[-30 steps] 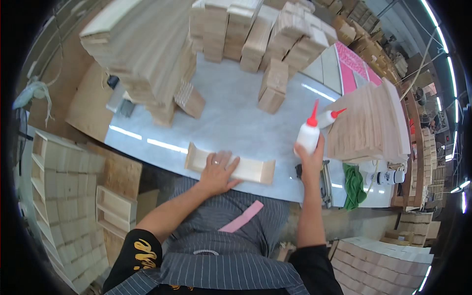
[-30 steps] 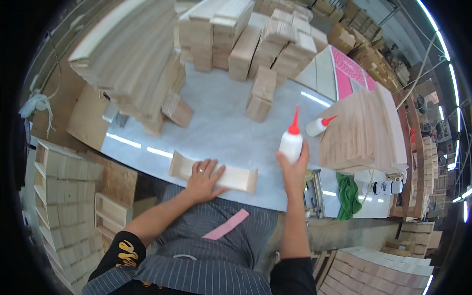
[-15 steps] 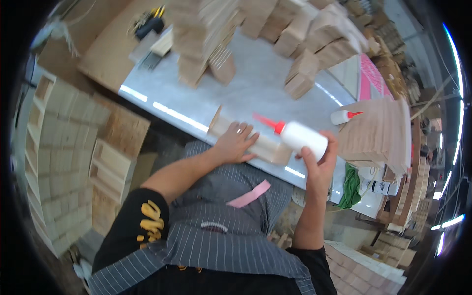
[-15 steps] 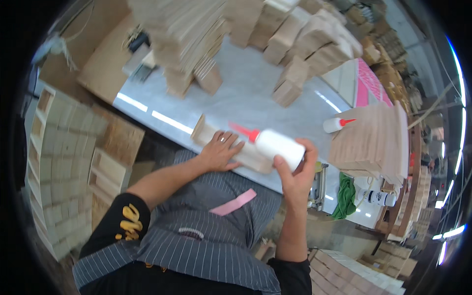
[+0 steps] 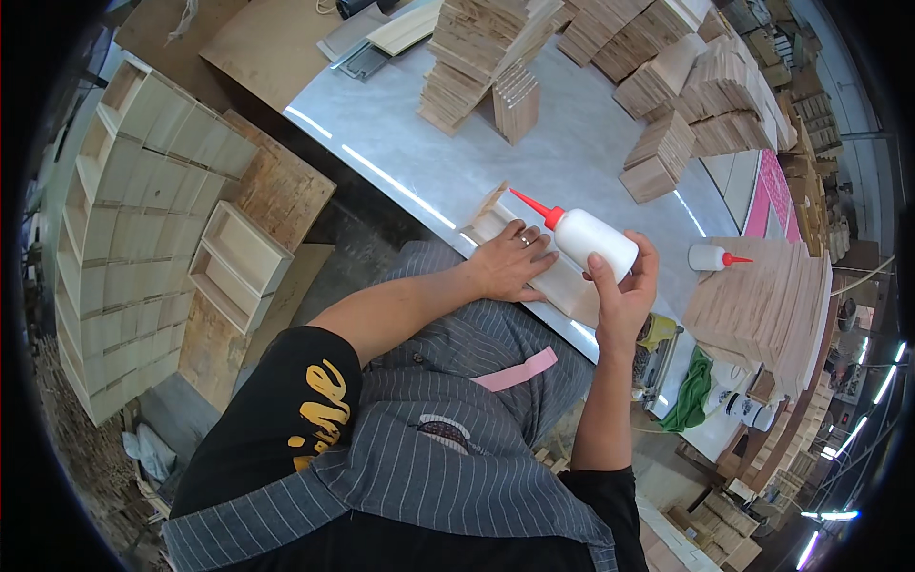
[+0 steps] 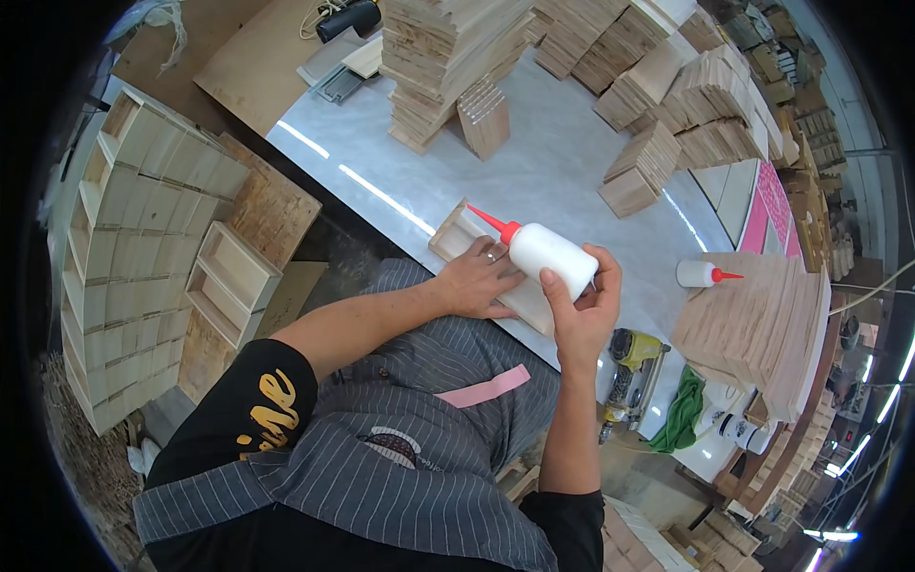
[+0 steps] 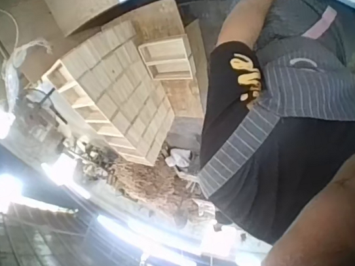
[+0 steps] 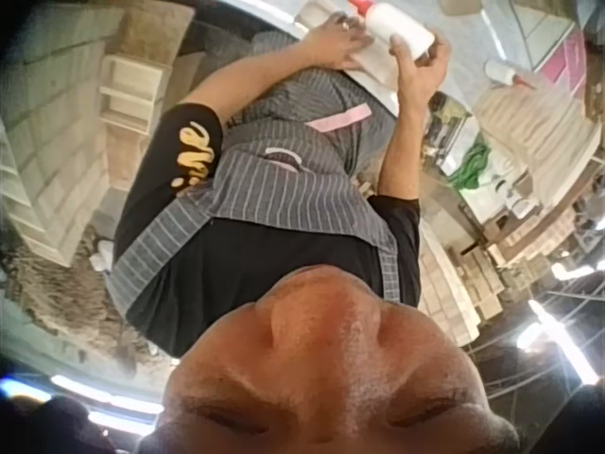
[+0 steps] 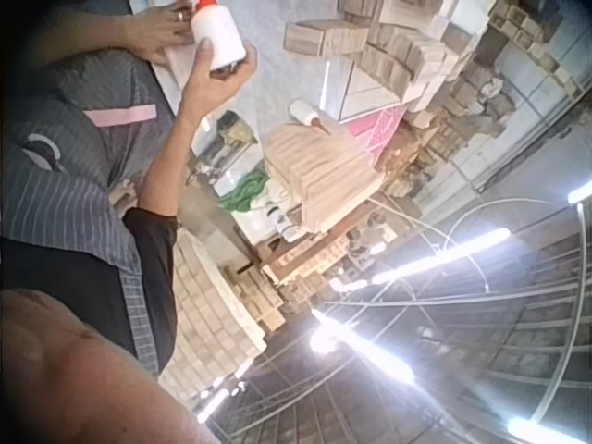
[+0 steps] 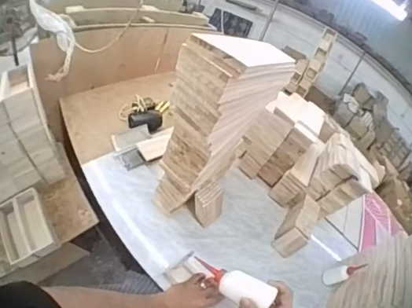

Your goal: Assemble wooden boxes by applying glue to the edges and securing them with a pneumatic nail gun.

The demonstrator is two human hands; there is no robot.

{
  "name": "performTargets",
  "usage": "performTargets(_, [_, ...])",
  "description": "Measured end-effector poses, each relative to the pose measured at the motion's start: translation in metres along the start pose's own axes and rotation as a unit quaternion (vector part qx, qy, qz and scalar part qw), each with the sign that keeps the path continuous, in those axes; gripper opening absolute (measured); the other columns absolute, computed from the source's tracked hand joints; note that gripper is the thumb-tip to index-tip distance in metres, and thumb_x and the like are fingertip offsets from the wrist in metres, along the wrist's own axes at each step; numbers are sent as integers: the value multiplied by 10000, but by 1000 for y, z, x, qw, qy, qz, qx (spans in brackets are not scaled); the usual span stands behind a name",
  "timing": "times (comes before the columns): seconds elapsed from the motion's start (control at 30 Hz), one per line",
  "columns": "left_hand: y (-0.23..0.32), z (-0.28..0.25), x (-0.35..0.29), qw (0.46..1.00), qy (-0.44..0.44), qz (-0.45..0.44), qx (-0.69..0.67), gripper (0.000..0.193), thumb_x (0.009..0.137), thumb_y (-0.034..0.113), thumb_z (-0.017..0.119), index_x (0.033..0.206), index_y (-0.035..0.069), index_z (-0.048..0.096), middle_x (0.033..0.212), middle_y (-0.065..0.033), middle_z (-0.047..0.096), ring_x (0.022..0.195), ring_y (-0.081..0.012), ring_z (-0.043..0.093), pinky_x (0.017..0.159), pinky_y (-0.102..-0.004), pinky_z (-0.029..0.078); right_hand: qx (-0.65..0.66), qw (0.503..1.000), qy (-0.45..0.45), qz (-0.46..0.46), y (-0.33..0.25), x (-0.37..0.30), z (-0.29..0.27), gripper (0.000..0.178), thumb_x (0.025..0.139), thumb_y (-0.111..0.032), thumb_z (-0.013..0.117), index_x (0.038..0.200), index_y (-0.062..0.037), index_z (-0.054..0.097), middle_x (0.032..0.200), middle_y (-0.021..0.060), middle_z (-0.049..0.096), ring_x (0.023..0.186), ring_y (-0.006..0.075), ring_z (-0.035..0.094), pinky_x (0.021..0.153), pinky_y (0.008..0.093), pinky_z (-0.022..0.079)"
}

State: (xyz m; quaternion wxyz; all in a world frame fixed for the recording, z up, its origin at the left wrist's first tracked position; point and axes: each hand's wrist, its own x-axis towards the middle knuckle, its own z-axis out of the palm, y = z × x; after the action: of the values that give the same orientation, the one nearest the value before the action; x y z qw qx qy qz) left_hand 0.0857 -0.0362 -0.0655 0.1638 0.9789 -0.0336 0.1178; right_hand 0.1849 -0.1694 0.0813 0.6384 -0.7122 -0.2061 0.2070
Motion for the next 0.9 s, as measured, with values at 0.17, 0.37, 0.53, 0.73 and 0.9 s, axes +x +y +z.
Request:
performTargets(0.17, [-1, -2, 1, 1000, 23, 5, -1, 735, 863, 649, 605, 1344, 94, 596, 1293, -171, 568, 1277, -332, 494, 1120, -517, 293, -15, 999, -5, -37, 6, 6, 3, 597, 827, -69, 844, 1319, -54, 506, 1174, 82, 580, 1049, 169, 602, 880, 307, 525])
performTargets(0.37, [-2, -4, 3, 1000, 16, 7, -1, 733, 869, 649, 596, 1342, 89, 604, 1293, -171, 565, 1280, -328, 490, 1119, -514, 291, -36, 996, -22, -82, 11, 10, 2, 600, 823, -96, 858, 1309, -57, 508, 1175, 81, 583, 1051, 168, 602, 889, 303, 522])
performTargets(0.53, [-2, -4, 3, 1000, 20, 7, -3, 730, 870, 649, 595, 1335, 86, 613, 1288, -169, 564, 1279, -325, 488, 1119, -515, 288, -36, 994, -31, -96, 13, 12, 1, 607, 813, -106, 869, 1300, -61, 511, 1177, 77, 583, 1054, 170, 603, 902, 305, 520])
performTargets(0.73, [-2, -1, 3, 1000, 14, 7, -3, 737, 867, 654, 595, 1339, 89, 613, 1285, -167, 563, 1283, -326, 486, 1120, -516, 283, -37, 994, -43, -92, 12, 12, 0, 605, 806, -114, 875, 1288, -63, 513, 1201, 78, 587, 1070, 174, 603, 929, 317, 514])
performTargets(0.9, [-3, 1, 2, 1000, 18, 9, -2, 739, 867, 660, 591, 1340, 93, 613, 1284, -176, 561, 1280, -334, 490, 1120, -526, 281, -38, 993, -47, -100, 13, 11, -1, 600, 805, -115, 876, 1281, -62, 515, 1212, 79, 590, 1080, 173, 601, 936, 316, 511])
